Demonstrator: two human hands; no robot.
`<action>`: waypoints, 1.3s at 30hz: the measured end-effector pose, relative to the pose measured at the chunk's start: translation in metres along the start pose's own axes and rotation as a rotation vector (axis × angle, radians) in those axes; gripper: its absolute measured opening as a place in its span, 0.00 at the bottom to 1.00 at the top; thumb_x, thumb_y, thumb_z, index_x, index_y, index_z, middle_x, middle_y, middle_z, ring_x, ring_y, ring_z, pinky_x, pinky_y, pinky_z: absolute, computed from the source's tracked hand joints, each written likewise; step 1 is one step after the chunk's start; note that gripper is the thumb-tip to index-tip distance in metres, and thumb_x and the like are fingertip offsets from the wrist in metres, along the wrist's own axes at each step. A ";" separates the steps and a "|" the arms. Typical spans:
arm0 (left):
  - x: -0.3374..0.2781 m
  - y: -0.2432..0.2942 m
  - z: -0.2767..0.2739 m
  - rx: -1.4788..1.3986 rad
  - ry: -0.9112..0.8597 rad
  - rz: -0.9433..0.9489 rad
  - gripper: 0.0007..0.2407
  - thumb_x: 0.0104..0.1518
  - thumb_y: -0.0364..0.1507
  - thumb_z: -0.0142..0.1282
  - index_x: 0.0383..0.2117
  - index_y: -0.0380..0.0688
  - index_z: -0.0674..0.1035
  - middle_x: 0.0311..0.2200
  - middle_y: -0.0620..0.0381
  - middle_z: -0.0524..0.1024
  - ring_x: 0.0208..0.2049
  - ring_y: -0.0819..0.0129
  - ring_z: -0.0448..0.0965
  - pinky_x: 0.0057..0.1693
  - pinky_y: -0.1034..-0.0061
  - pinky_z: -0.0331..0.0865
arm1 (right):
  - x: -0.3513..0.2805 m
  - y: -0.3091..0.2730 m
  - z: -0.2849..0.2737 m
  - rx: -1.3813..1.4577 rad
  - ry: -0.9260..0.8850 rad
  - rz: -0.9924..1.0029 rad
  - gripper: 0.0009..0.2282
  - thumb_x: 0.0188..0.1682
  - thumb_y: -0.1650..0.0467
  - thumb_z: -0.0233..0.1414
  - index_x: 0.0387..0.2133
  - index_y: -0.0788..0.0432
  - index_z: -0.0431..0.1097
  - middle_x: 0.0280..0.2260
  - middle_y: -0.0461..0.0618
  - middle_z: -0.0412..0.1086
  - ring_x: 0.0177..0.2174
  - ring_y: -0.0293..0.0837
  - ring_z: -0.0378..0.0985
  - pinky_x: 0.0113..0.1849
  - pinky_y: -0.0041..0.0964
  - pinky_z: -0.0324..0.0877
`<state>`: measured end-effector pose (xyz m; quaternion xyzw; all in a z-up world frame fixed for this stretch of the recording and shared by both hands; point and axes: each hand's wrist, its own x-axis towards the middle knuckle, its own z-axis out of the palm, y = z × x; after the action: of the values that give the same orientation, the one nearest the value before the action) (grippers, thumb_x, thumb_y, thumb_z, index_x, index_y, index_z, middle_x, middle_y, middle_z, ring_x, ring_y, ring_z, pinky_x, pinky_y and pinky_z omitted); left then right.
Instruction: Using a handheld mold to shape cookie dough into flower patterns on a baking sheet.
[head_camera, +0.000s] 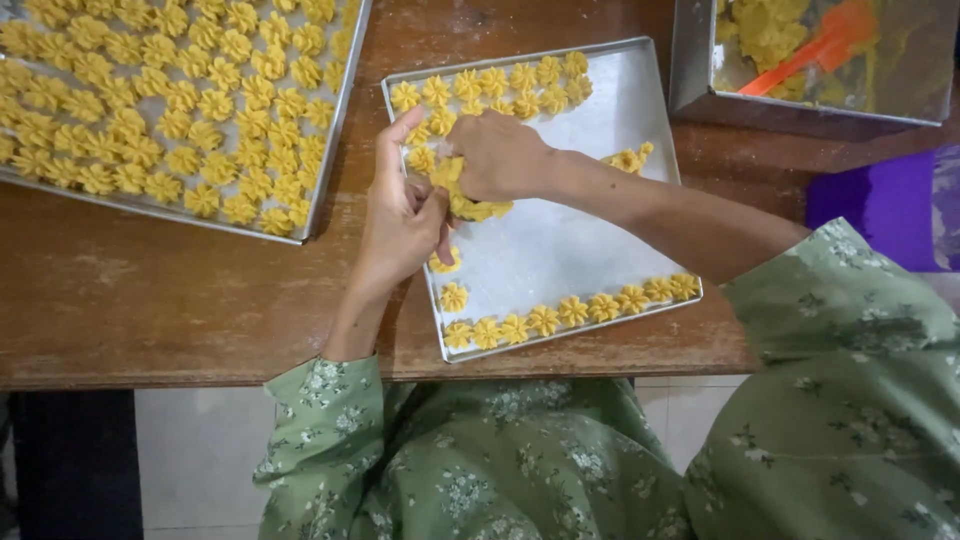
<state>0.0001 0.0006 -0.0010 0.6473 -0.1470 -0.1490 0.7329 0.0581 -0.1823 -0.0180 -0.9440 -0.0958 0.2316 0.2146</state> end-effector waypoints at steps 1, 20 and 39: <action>-0.001 0.001 -0.001 0.001 0.000 -0.001 0.30 0.60 0.13 0.41 0.69 0.52 0.52 0.21 0.38 0.77 0.10 0.61 0.77 0.17 0.80 0.76 | -0.001 -0.003 -0.001 0.001 0.000 0.000 0.11 0.34 0.74 0.48 0.27 0.61 0.77 0.25 0.66 0.74 0.34 0.71 0.80 0.35 0.66 0.75; 0.000 0.011 0.004 0.043 -0.055 -0.029 0.29 0.61 0.14 0.42 0.68 0.51 0.52 0.21 0.38 0.78 0.10 0.61 0.77 0.17 0.78 0.77 | -0.007 -0.008 0.002 -0.002 0.027 0.001 0.13 0.34 0.72 0.50 0.32 0.58 0.78 0.30 0.63 0.75 0.37 0.70 0.80 0.38 0.65 0.75; 0.037 -0.013 0.047 0.010 -0.236 0.180 0.13 0.58 0.25 0.63 0.47 0.43 0.74 0.22 0.53 0.78 0.13 0.71 0.77 0.22 0.81 0.73 | -0.111 0.064 -0.061 0.245 0.201 -0.179 0.20 0.25 0.77 0.51 0.34 0.50 0.76 0.25 0.49 0.73 0.26 0.47 0.76 0.33 0.36 0.71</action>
<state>0.0146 -0.0592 -0.0078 0.6129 -0.2904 -0.1568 0.7179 -0.0046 -0.2928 0.0462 -0.9169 -0.1288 0.1261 0.3562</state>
